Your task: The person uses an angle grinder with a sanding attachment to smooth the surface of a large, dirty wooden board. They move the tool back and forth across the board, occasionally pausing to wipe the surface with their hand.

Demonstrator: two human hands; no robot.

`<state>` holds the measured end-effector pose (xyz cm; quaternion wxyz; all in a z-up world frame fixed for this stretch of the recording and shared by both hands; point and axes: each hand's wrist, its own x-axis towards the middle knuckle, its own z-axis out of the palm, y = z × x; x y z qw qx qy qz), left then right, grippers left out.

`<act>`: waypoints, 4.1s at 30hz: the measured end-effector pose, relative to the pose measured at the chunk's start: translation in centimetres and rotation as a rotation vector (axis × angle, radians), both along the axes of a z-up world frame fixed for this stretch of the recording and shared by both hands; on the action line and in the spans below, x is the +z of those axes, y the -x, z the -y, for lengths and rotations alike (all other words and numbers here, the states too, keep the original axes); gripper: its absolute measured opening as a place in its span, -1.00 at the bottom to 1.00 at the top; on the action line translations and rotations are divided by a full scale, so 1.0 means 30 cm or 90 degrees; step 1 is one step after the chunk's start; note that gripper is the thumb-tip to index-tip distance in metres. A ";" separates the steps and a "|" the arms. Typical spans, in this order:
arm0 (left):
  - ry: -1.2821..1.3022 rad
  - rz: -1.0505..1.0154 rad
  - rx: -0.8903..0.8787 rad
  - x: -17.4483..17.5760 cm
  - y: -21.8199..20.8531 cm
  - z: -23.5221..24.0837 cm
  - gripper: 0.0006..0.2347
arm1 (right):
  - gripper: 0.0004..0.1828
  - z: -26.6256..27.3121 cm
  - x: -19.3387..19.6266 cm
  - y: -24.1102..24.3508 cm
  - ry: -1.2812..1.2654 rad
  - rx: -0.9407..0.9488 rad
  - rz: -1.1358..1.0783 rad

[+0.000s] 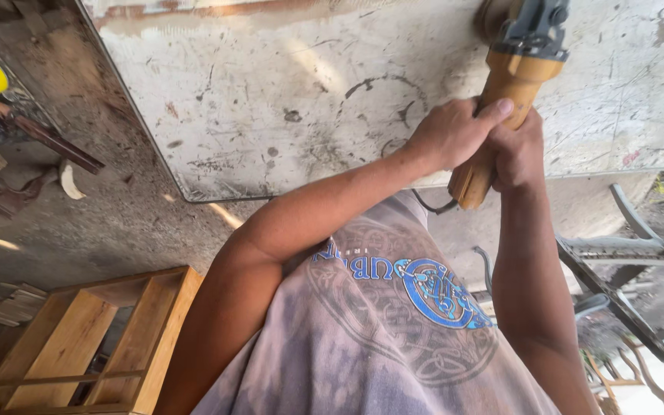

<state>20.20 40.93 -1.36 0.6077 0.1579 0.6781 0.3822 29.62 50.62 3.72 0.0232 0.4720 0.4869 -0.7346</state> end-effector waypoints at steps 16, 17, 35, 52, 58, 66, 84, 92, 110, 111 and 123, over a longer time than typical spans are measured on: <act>0.013 0.041 0.127 0.077 0.093 0.141 -0.39 | -0.44 0.003 0.005 0.132 0.062 0.170 -0.009; 0.001 0.040 0.125 0.068 0.079 0.104 -0.38 | -0.46 -0.022 0.011 0.112 0.058 0.159 0.020; -0.040 0.060 0.194 0.056 0.051 0.141 -0.41 | -0.42 -0.011 -0.028 0.101 0.047 0.187 0.017; 0.013 0.032 0.192 0.069 0.042 0.202 -0.45 | -0.46 0.028 -0.043 0.102 0.052 0.230 -0.024; -0.012 0.015 0.064 -0.002 -0.068 -0.130 -0.37 | -0.56 -0.168 0.017 -0.026 -0.009 0.106 0.056; -0.076 0.033 0.193 0.065 -0.024 0.006 -0.50 | -0.50 -0.115 -0.054 -0.008 0.025 0.192 -0.047; 0.045 0.030 -0.028 -0.020 -0.234 -0.380 -0.39 | -0.58 -0.388 -0.070 -0.244 0.025 0.010 -0.043; -0.022 0.130 0.276 0.096 -0.103 -0.175 -0.49 | -0.51 -0.259 -0.076 -0.110 0.050 0.113 -0.102; 0.036 -0.038 0.149 0.105 0.069 0.037 -0.44 | -0.53 -0.013 -0.114 0.023 0.083 0.061 -0.115; 0.061 -0.047 0.135 0.108 0.084 0.064 -0.44 | -0.53 0.014 -0.113 0.035 0.081 0.070 -0.112; 0.036 0.011 0.255 0.111 0.202 0.399 -0.47 | -0.43 0.283 -0.091 0.234 0.180 0.133 -0.114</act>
